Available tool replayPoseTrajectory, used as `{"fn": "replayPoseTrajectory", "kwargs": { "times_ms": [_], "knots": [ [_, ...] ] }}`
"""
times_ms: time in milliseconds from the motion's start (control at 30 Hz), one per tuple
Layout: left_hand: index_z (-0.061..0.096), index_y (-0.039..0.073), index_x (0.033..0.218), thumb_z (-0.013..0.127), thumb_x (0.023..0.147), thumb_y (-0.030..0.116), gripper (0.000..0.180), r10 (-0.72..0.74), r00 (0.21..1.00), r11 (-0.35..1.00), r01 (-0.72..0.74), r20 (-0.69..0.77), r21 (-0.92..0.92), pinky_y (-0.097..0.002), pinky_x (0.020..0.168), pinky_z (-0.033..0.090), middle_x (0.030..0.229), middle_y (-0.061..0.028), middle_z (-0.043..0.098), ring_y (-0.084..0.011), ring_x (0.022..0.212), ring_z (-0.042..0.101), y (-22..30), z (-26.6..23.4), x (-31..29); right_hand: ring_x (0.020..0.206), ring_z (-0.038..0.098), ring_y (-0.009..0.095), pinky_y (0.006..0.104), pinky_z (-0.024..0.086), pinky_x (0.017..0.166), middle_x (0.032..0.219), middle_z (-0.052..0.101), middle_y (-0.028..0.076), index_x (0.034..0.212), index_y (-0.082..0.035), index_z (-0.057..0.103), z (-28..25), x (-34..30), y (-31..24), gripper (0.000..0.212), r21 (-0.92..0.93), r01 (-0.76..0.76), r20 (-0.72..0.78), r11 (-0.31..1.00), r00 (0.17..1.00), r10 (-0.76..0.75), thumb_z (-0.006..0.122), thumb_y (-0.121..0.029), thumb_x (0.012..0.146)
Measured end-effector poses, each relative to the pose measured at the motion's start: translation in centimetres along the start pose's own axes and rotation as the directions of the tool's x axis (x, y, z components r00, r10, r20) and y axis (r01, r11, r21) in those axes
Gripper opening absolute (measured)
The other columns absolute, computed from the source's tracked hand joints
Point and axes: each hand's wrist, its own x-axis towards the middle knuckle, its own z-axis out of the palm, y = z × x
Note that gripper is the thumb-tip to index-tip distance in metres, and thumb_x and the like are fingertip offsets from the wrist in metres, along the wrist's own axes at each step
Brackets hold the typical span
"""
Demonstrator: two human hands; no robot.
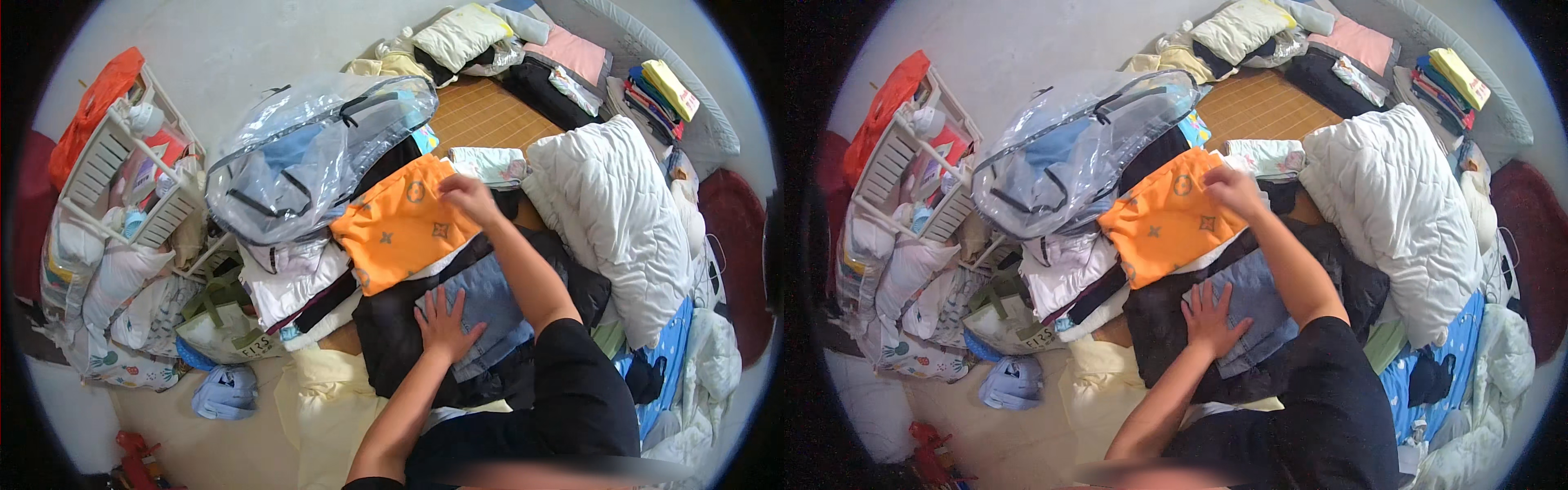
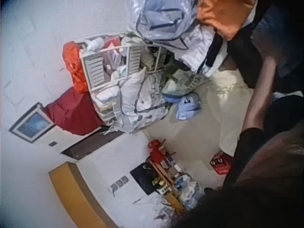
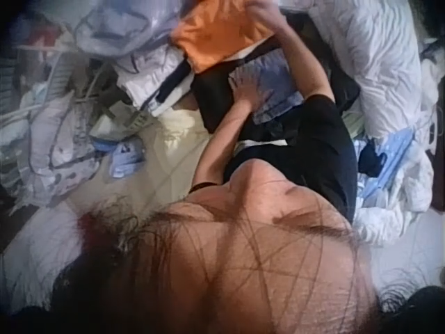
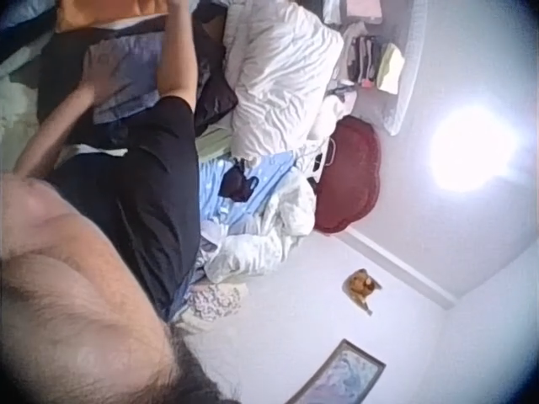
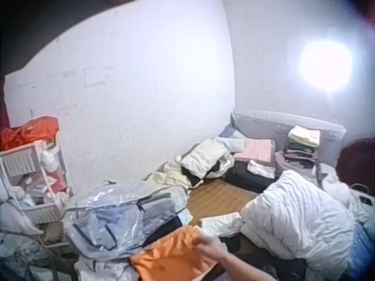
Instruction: Folding various items of clothing and placing them into storage bags or stacks.
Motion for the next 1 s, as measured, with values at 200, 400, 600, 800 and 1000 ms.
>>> {"fn": "replayPoseTrajectory", "kwargs": {
  "times_ms": [200,400,600,800,1000],
  "knots": [
    [0.014,0.016,0.148,0.043,0.081,0.069,0.09,0.021,0.999,1.0,-0.021,0.032,-0.014,-0.0624,0.107,0.004,0.152,-0.0222,0.005,-0.0417,0.14,0.0,-1.0,3.7,2.8,0.1,0.061,0.028,0.0386,0.047,0.087,0.105,0.064,0.017,0.103,-0.005,0.064,-12.7,3.4,14.0,0.033,-0.577,-0.229,-0.444,0.784,0.894,-0.066,0.061,-0.016,0.073],
    [0.012,0.013,0.147,0.048,0.084,0.062,0.088,0.089,0.994,0.992,-0.094,-0.06,-0.086,-0.0675,0.103,0.01,0.15,-0.0244,0.006,-0.0455,0.138,0.003,-2.3,5.4,3.3,0.121,0.045,0.035,0.0458,0.039,0.097,0.134,0.046,0.013,0.13,-0.022,0.045,-9.5,6.2,17.4,0.056,-0.922,-0.29,-0.235,0.257,0.946,0.224,0.059,-0.018,0.076],
    [0.011,0.013,0.147,0.052,0.083,0.06,0.089,0.098,0.994,0.988,-0.103,-0.048,-0.117,-0.0682,0.102,0.012,0.149,-0.0249,0.008,-0.0469,0.137,0.005,-2.6,5.6,3.8,0.107,0.056,0.038,0.0493,0.046,0.087,0.115,0.061,0.015,0.108,-0.02,0.059,-8.5,8.5,19.7,0.028,-0.846,-0.429,-0.395,0.317,0.903,0.169,0.05,-0.022,0.081],
    [0.011,0.013,0.147,0.049,0.084,0.061,0.088,0.074,0.997,0.993,-0.077,-0.034,-0.088,-0.0661,0.104,0.011,0.15,-0.0239,0.008,-0.045,0.138,0.004,-3.0,5.8,3.8,0.081,0.064,0.032,0.0436,0.049,0.073,0.086,0.066,0.015,0.094,-0.005,0.061,-11.3,8.6,19.0,0.024,-0.232,-0.538,-0.612,0.81,0.728,0.309,0.054,-0.025,0.083],
    [0.008,0.011,0.148,0.043,0.085,0.064,0.089,0.036,0.999,0.999,-0.037,-0.019,-0.037,-0.0616,0.108,0.008,0.151,-0.0219,0.004,-0.0425,0.139,0.001,-2.9,5.4,3.8,0.077,0.061,0.02,0.0354,0.05,0.069,0.082,0.064,0.005,0.095,-0.008,0.062,-15.5,7.3,14.5,0.025,0.827,-0.063,-0.27,0.558,0.827,0.493,0.052,-0.031,0.091]
  ]
}}
